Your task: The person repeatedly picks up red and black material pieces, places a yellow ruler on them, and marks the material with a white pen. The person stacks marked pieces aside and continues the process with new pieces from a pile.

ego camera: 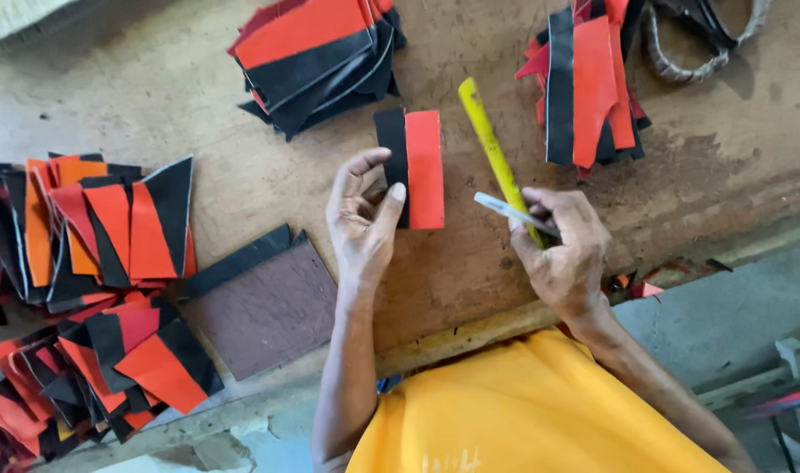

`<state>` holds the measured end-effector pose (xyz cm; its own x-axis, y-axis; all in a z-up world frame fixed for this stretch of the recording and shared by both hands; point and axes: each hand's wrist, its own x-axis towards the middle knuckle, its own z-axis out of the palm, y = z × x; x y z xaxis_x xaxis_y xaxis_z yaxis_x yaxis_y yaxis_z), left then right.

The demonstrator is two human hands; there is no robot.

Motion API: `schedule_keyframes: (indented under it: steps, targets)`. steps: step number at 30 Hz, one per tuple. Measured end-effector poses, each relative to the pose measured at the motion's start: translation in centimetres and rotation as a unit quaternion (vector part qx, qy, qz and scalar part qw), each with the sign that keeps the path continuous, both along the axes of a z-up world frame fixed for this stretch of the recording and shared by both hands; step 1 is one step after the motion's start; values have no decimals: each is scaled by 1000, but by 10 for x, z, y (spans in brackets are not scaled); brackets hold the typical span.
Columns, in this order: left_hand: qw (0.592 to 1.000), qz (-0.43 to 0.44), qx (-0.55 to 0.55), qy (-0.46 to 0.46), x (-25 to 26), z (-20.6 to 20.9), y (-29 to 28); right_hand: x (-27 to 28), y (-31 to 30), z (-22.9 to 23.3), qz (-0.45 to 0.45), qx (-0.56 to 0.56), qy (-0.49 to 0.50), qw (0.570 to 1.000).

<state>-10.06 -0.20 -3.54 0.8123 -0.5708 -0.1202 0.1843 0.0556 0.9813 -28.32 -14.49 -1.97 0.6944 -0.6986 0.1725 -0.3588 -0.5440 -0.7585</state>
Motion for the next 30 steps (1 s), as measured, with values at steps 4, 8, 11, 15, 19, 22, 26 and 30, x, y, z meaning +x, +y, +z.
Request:
schedule_keyframes:
  steps: [4, 8, 11, 15, 19, 22, 26, 30]
  targets:
    - [997, -38, -31, 65, 3, 16, -10, 4, -2, 5, 21, -53, 30, 998]
    - [996, -59, -23, 70, -3, 39, -35, 4, -1, 1, 14, -49, 22, 998]
    - [991, -111, -39, 57, -19, 50, -62, 1, -3, -2, 15, -65, 18, 998]
    - [974, -82, -9, -210, -24, 38, -95, 1, -2, -3, -9, -42, -3, 999]
    - [968, 2, -13, -251, 2, 11, -88, 2, -4, 3, 7, -52, 29, 998]
    - [933, -4, 159, -323, 13, -2, -60, 2, -5, 4, 19, -44, 12, 999]
    - [915, -77, 125, -375, 13, 0, -52, -1, -5, 2, 13, 6, 25, 1000]
    - [920, -82, 145, -356, 13, 11, -56, -4, -2, -5, -26, 74, 23, 997]
